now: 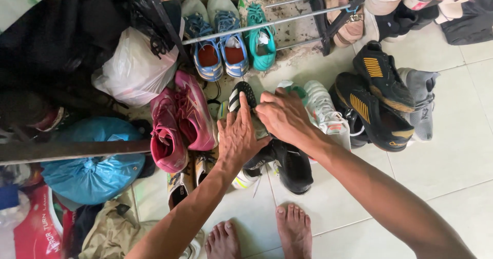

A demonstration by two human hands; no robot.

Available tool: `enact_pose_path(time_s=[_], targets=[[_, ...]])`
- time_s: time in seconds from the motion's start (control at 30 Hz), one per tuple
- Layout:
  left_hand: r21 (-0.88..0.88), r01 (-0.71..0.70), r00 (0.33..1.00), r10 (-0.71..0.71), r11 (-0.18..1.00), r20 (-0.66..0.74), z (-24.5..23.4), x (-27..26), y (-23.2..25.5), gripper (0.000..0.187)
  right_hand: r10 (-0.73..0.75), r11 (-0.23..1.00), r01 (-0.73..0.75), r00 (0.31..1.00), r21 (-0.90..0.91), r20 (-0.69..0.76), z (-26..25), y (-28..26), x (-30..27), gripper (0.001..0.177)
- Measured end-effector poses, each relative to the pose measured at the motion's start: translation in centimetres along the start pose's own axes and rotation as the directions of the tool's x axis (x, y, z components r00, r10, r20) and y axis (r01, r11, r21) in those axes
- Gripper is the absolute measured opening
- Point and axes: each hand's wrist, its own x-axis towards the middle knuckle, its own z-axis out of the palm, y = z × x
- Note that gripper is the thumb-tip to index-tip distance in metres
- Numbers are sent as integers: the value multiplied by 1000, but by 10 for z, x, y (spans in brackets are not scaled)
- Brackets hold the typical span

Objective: The person wipes a teal sneaker with a cloth, scrubbing the upper and sides, then places it on a metal shoe rack. The person repeats the wiping on the same shoe and ties the laces.

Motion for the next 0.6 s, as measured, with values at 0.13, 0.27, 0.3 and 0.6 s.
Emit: enact_pose_path(time_s=[0.13, 0.27, 0.3, 0.6], targets=[[-1, -14, 1000, 14, 1000, 16, 6, 6, -5, 134, -1, 1000, 3, 997, -19, 80, 9, 21, -4, 18], [51, -115, 993, 116, 992, -13, 9, 8, -14, 136, 71, 997, -69, 983, -21, 169, 4, 49, -18, 19], [65, -142, 990, 142, 988, -4, 5, 9, -14, 134, 85, 995, -74, 979, -64, 184, -6, 54, -19, 18], [149, -129, 991, 131, 980, 1, 17, 17, -15, 135, -6, 995, -8, 990, 103, 140, 8, 20, -3, 18]])
